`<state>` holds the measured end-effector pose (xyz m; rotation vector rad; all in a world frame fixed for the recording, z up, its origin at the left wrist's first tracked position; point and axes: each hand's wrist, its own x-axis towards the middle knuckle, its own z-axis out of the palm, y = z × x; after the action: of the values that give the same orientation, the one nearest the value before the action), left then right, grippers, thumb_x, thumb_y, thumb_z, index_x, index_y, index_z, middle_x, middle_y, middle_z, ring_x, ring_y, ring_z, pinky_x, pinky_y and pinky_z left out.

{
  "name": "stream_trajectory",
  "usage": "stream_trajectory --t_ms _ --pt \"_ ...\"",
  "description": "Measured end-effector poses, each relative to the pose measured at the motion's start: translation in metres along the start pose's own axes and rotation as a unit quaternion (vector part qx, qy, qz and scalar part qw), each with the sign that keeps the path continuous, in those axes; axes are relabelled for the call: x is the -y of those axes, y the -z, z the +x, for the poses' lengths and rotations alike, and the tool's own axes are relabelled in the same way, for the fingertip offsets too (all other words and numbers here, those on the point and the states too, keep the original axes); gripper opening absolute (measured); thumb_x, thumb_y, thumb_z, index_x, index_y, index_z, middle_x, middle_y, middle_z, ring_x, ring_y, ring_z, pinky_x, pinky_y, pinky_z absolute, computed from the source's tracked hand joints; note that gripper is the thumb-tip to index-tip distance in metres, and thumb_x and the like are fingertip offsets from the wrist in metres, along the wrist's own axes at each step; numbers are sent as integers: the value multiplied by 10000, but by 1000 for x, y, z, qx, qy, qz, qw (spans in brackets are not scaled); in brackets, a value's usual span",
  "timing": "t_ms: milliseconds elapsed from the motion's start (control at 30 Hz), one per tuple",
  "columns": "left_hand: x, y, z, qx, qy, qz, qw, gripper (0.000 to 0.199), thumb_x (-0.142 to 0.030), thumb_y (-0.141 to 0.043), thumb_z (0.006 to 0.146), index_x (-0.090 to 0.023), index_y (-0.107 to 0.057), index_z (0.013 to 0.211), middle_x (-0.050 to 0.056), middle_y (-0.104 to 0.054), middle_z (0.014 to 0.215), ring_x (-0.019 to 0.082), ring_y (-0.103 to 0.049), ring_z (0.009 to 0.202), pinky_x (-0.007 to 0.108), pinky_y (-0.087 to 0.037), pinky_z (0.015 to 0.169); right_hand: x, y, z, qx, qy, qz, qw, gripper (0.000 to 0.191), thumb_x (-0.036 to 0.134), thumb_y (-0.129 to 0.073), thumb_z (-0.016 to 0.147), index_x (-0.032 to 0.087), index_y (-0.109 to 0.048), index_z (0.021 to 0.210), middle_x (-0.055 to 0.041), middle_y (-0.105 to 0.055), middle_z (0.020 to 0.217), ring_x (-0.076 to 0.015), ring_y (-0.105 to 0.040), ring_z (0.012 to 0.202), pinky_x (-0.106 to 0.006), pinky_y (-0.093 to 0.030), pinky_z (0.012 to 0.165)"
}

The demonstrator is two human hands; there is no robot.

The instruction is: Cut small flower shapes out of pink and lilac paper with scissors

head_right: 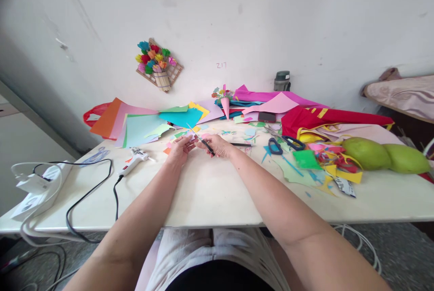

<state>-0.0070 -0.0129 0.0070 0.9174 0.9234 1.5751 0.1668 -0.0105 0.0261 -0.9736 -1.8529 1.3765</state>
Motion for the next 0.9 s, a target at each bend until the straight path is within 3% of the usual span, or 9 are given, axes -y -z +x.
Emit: stream_trajectory --t_ms 533,900 --pt "-1 -2 -1 -23 -4 -12 1000 349 -319 -889 473 -154 -649 666 51 -732 739 144 -666 623 314 -551 736 -5 1 3 1 9 -2 1000 304 430 -669 795 168 -534 720 53 -499 500 -59 -439 346 -173 -234 277" --pt "0 1 -2 3 -12 17 1000 410 -388 -909 522 -156 -608 675 36 -717 688 160 -691 624 334 -562 793 -6 7 2 5 19 15 1000 303 427 -643 814 173 -508 721 40 -556 533 -64 -501 376 -159 -255 292"
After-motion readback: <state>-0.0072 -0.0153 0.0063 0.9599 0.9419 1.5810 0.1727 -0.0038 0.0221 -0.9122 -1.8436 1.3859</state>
